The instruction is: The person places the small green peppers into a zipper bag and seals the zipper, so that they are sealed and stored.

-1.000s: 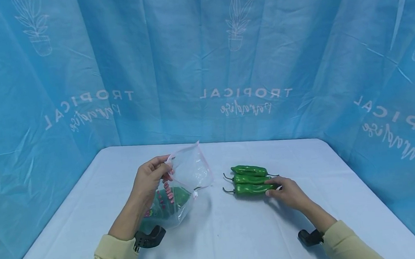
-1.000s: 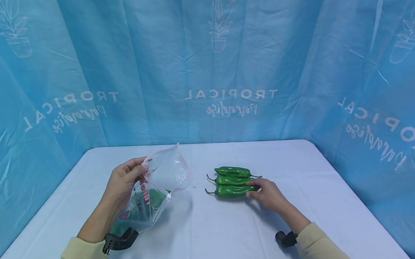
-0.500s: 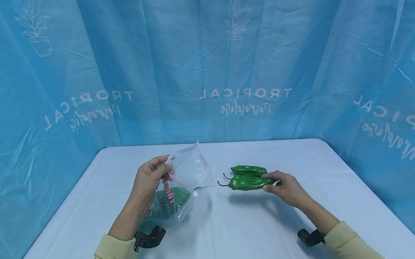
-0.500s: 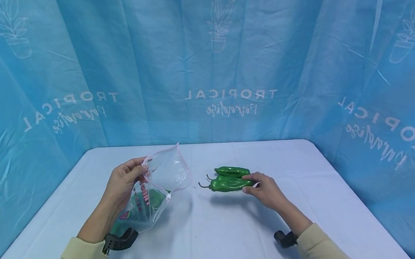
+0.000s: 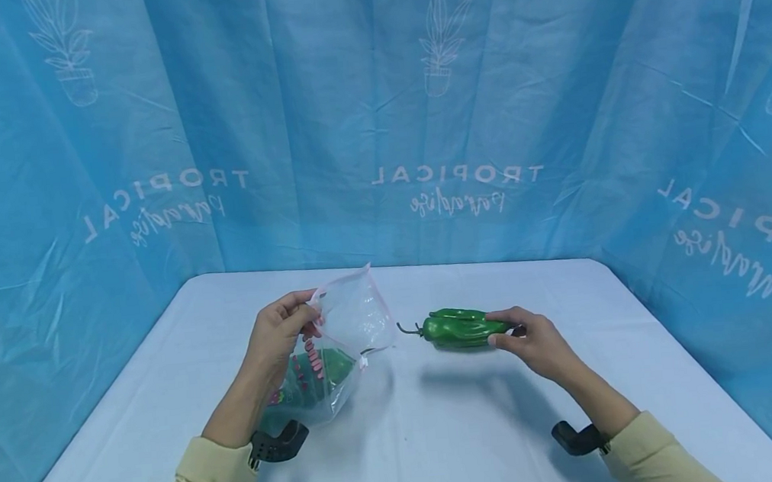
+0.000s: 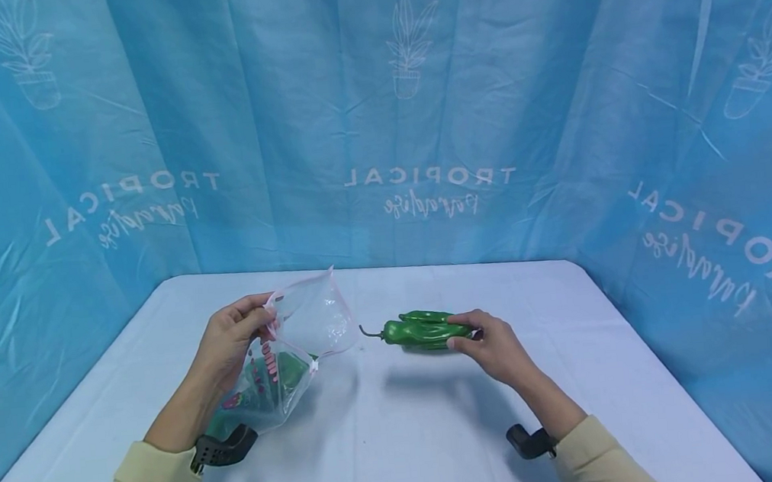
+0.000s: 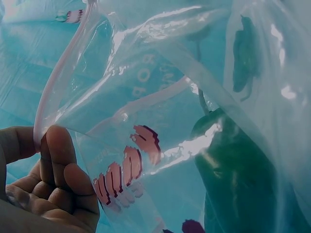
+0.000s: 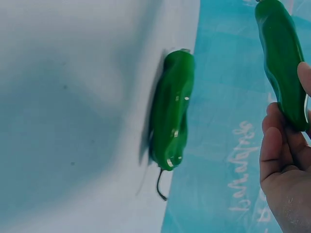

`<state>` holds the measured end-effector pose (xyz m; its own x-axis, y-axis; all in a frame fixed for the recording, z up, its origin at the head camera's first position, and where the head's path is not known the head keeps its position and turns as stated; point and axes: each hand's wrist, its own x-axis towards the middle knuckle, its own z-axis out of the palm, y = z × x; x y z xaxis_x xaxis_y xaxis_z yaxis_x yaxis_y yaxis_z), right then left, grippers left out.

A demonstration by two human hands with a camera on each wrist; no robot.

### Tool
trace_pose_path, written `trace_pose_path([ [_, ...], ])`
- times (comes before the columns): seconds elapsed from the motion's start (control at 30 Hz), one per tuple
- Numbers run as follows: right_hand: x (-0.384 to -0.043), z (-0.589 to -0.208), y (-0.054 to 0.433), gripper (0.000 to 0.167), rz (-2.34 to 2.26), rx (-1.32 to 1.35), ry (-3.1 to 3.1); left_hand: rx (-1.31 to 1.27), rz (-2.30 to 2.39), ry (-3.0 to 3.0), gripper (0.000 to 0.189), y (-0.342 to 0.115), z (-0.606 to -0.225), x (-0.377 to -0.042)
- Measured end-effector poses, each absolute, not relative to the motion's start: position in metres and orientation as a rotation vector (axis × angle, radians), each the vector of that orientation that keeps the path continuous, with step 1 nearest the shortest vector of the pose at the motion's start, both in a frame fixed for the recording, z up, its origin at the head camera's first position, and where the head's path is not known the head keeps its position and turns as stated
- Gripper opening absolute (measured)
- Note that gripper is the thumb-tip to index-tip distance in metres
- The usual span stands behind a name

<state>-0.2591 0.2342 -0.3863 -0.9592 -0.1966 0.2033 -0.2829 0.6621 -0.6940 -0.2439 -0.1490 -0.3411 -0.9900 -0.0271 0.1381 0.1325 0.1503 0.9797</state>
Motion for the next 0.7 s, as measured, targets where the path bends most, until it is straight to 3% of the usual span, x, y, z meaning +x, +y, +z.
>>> trace_pose_path([
  [0.7, -0.256, -0.358, 0.202, 0.043, 1.261, 0.508, -2.692, -0.128, -1.971, -2.275, 0.033, -0.148, -0.341, -0.244],
])
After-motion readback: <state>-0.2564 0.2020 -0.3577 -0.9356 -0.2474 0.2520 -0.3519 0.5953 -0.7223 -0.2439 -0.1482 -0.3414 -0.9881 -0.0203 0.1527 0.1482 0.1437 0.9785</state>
